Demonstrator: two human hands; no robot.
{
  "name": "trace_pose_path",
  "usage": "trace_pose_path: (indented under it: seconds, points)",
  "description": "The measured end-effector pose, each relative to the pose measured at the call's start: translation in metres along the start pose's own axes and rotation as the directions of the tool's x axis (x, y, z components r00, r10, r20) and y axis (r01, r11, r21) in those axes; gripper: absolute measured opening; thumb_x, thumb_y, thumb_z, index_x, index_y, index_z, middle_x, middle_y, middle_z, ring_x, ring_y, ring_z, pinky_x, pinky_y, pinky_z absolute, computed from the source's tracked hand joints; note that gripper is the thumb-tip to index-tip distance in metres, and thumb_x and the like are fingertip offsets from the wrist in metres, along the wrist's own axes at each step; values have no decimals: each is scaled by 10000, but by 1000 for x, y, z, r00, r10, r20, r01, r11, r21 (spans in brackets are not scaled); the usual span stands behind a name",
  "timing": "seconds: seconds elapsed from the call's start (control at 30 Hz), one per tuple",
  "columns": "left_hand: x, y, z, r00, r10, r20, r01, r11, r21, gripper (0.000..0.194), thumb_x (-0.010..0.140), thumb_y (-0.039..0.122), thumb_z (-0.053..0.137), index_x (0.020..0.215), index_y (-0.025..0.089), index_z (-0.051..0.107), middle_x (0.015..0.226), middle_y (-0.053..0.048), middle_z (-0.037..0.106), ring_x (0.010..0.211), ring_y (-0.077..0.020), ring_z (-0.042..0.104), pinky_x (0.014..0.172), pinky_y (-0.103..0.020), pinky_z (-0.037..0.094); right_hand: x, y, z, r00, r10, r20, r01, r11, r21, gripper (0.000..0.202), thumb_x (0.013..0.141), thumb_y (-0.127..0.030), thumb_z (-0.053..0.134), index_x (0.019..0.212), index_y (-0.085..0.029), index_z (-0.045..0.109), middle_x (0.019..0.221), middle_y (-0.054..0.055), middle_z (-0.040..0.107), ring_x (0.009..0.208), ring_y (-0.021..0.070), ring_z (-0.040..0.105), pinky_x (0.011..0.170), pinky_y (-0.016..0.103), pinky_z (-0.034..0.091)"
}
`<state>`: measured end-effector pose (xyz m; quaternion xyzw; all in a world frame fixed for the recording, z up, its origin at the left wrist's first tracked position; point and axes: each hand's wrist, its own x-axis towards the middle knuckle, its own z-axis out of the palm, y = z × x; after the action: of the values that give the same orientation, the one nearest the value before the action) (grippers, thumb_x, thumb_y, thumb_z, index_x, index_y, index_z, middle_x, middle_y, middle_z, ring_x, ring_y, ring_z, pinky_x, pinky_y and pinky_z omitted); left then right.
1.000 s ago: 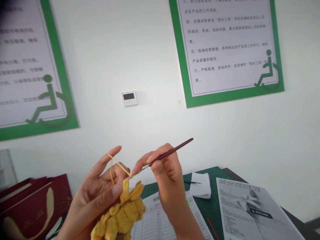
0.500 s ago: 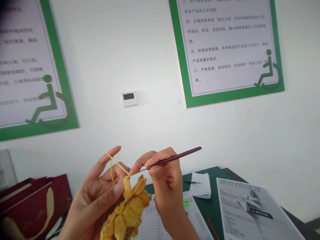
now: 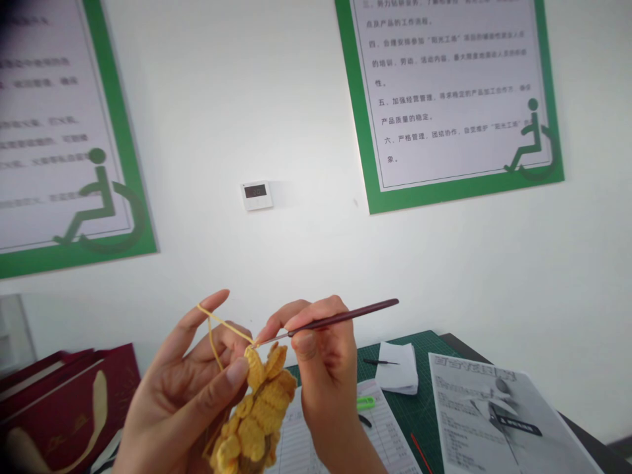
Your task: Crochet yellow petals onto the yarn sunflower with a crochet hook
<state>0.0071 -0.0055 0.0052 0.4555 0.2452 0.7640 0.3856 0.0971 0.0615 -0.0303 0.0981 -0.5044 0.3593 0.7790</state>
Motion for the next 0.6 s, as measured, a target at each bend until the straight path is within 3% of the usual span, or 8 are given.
trace_pose_path:
  seconds: [0.27,0.43,0.5,0.57,0.6]
  points:
    - [0,-2,1,1000,9,-11,-9,1000,-12,653,699,57,897,1293,272,728,728,21,707,671,-130,626,704,-227,545,-7,6,4,986,166,-17,-163,979,123,134,1043,-414,630,1002,-287,616,925,12,709,843,174,652,776,334,503]
    - [1,-2,0,1000,11,-25,-11,1000,-18,732,699,49,895,1362,286,695,750,14,722,683,-140,648,735,-251,572,-1,8,1,968,234,91,-243,965,95,149,986,-353,722,920,-264,623,926,4,668,794,148,618,725,303,500]
    - [1,-3,1,999,29,-29,-30,999,-41,756,698,35,885,1381,295,692,752,12,728,674,-136,643,736,-254,578,1,14,-4,982,141,122,-141,990,-8,144,949,-321,762,902,-262,640,949,11,650,818,158,622,717,310,506]
    - [0,-4,3,998,41,-42,-43,997,-60,763,706,29,878,1394,302,691,742,15,720,655,-127,631,703,-232,571,1,22,-9,987,-73,145,96,983,-159,84,941,-291,759,930,-273,677,943,16,633,846,179,627,725,336,512]
    - [0,-4,4,998,37,-52,-41,997,-67,757,712,34,878,1396,299,691,740,16,714,645,-121,624,679,-218,565,0,25,-12,967,-199,160,234,941,-243,49,950,-258,735,964,-283,695,921,15,625,835,184,622,722,349,511]
